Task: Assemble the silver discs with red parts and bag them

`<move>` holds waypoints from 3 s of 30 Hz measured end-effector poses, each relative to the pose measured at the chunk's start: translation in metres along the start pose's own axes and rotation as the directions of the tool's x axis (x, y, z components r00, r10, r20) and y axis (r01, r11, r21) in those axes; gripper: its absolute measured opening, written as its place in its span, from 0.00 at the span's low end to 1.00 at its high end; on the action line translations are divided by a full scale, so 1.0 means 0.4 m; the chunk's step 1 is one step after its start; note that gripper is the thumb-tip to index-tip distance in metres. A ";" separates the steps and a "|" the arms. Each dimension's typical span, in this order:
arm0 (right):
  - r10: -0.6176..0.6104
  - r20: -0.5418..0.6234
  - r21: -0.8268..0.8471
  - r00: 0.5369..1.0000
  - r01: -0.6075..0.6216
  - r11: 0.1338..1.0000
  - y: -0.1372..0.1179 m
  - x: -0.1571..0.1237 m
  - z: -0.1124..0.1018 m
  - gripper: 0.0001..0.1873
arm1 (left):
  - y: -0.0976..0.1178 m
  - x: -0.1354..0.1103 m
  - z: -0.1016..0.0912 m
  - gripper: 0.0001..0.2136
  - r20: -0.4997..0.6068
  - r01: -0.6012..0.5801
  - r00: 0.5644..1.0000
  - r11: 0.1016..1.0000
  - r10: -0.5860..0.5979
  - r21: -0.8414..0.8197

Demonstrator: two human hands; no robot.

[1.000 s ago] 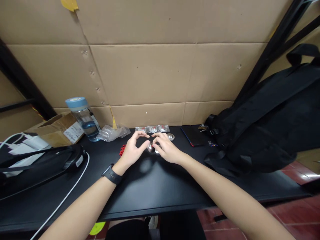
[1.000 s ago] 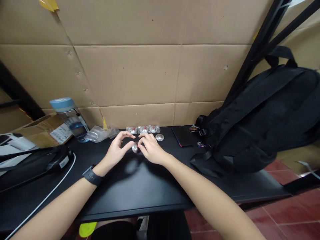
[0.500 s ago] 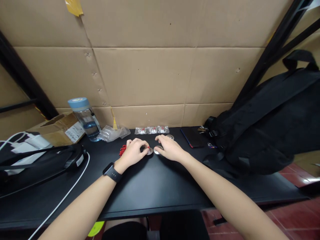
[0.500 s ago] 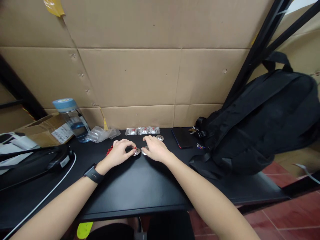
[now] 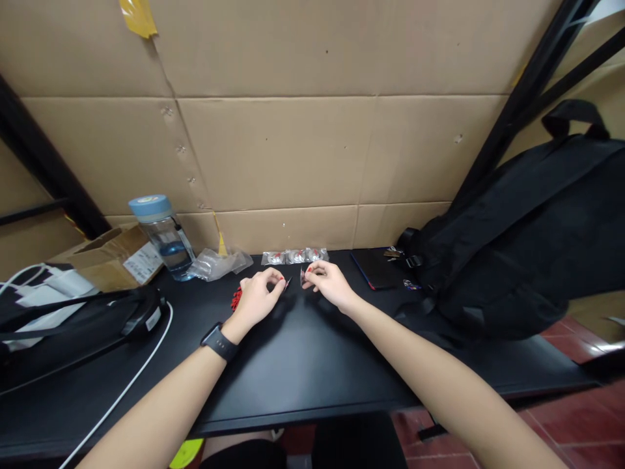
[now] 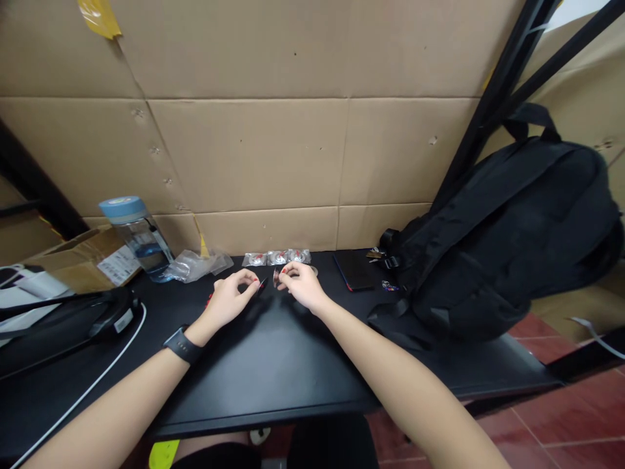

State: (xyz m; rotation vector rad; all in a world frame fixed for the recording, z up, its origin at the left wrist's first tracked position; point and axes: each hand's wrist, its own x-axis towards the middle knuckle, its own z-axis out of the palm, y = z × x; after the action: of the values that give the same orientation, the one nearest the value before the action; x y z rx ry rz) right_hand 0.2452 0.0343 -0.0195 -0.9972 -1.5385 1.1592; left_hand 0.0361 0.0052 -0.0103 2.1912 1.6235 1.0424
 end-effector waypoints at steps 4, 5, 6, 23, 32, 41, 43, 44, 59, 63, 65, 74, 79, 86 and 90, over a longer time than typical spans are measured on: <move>0.021 0.057 0.047 0.998 -0.023 0.999 0.005 -0.015 0.022 0.09 | -0.001 -0.002 0.011 0.06 -0.036 0.052 0.998 0.990 -0.057 -0.129; 0.041 0.080 0.070 0.996 -0.047 0.996 0.007 -0.020 0.028 0.09 | 0.004 -0.005 0.013 0.06 -0.027 0.056 0.998 0.990 -0.060 -0.130; 0.070 0.101 0.102 0.992 -0.081 0.992 0.008 -0.024 0.034 0.10 | 0.009 -0.008 0.014 0.06 -0.009 0.056 0.998 0.991 -0.057 -0.120; 0.129 0.280 0.245 0.951 -0.200 0.949 -0.005 -0.032 0.023 0.26 | 0.025 -0.006 -0.037 0.10 0.060 -0.186 0.982 0.972 0.179 0.144; 0.091 0.122 0.086 0.988 -0.102 0.991 0.011 -0.003 -0.025 0.21 | -0.207 0.036 -0.178 0.15 -0.271 0.241 0.954 0.867 -0.129 0.436; 0.075 0.122 0.077 0.990 -0.085 0.993 0.004 -0.003 -0.043 0.21 | -0.243 0.008 -0.171 0.15 -0.296 0.340 0.931 0.807 -0.214 0.483; 0.065 0.134 0.072 0.989 -0.075 0.995 -0.002 -0.004 -0.045 0.21 | -0.239 0.005 -0.175 0.15 -0.308 0.341 0.928 0.808 -0.208 0.481; 0.059 0.138 0.073 0.989 -0.070 0.995 -0.004 -0.004 -0.046 0.21 | -0.237 0.004 -0.177 0.14 -0.321 0.343 0.925 0.809 -0.204 0.478; 0.027 0.260 0.094 0.965 -0.053 0.994 0.008 0.004 -0.076 0.25 | -0.272 0.022 -0.169 0.16 -0.289 0.247 0.949 0.862 -0.124 0.443; 0.040 0.242 0.074 0.969 -0.059 0.995 0.015 0.013 -0.097 0.25 | -0.273 0.032 -0.176 0.14 -0.402 0.284 0.908 0.874 -0.114 0.394; 0.030 0.220 0.068 0.975 -0.046 0.997 0.014 0.015 -0.105 0.25 | -0.268 0.032 -0.184 0.14 -0.456 0.290 0.884 0.890 -0.108 0.352; -0.060 0.040 0.123 0.997 0.054 0.991 -0.016 0.012 -0.091 0.28 | -0.109 0.029 -0.195 0.14 -0.456 -0.002 0.886 0.985 0.082 0.172; -0.099 -0.072 0.078 0.992 0.105 0.991 0.000 0.034 -0.100 0.31 | -0.023 -0.002 -0.073 0.17 -0.065 -0.299 0.952 0.954 0.298 0.002; -0.160 -0.027 -0.060 0.987 0.158 0.986 0.018 0.043 -0.121 0.29 | 0.021 -0.057 0.014 0.17 0.397 -0.393 0.847 0.920 0.354 0.018; -0.210 0.030 -0.217 0.977 0.211 0.953 0.021 0.033 -0.110 0.35 | 0.012 -0.046 -0.001 0.15 0.391 -0.358 0.859 0.934 0.331 -0.005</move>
State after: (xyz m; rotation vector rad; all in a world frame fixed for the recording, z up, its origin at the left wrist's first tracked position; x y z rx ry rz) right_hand 0.2855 0.0580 -0.0198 -0.9449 -1.7596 0.8575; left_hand 0.0367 -0.0134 -0.0148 2.5935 1.1340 0.5717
